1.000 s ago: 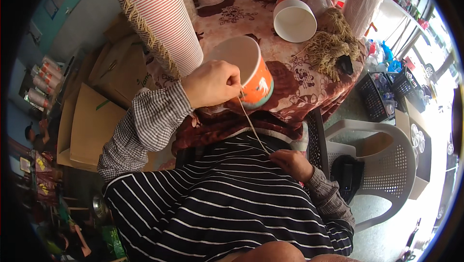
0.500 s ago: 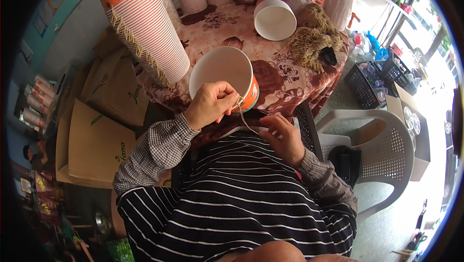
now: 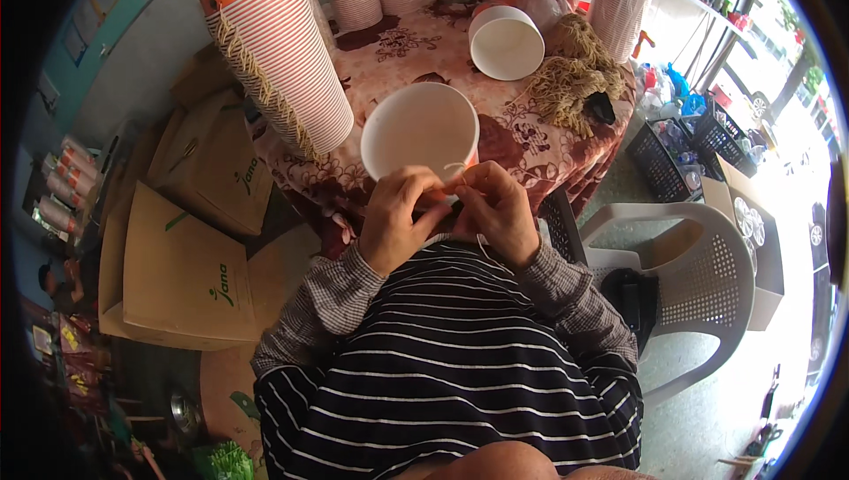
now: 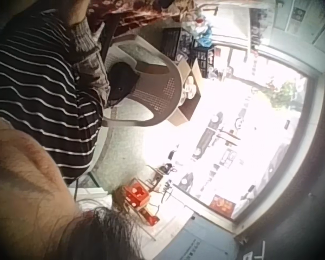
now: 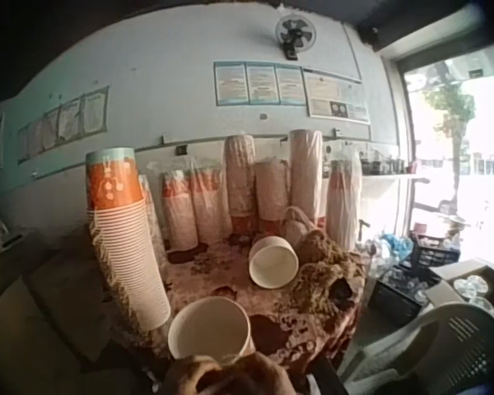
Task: The recorder is threading a string through holes in a paper bucket to attach a handle.
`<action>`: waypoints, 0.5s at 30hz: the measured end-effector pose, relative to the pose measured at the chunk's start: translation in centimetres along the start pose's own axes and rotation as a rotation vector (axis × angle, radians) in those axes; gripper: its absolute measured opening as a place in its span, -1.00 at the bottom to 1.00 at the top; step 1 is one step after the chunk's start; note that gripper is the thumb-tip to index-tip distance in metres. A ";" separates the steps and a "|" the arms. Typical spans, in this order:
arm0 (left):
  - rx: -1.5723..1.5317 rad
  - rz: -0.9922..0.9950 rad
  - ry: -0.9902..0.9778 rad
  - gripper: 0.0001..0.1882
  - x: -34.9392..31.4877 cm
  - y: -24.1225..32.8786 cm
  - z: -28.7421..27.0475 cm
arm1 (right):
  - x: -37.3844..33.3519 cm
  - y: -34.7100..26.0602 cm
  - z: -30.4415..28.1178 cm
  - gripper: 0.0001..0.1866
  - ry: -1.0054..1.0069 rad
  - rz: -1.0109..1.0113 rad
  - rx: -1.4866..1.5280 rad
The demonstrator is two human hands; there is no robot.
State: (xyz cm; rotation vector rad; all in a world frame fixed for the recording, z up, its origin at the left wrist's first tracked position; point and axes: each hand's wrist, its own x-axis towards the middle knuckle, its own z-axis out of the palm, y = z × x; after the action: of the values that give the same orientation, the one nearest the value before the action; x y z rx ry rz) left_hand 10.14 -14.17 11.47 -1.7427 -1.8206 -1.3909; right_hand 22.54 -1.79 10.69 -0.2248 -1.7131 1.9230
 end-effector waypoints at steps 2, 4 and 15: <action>0.169 0.052 -0.002 -0.78 -1.0 -1.6 0.7 | 0.1 -0.3 -0.4 -0.90 -0.003 0.029 0.023; 0.202 0.112 0.030 -0.81 -0.4 -2.3 0.5 | 0.2 0.0 -0.7 -0.92 0.025 0.048 0.018; -0.046 -0.077 0.017 -0.88 -1.6 1.7 -6.1 | -2.3 -1.9 -0.1 -0.88 -0.168 0.020 -0.207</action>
State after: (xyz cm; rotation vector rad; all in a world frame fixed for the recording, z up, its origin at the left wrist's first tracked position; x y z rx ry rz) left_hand 9.49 -20.08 14.16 -1.6937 -1.8790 -1.4840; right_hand 24.99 -2.78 11.95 -0.1615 -2.0298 1.8224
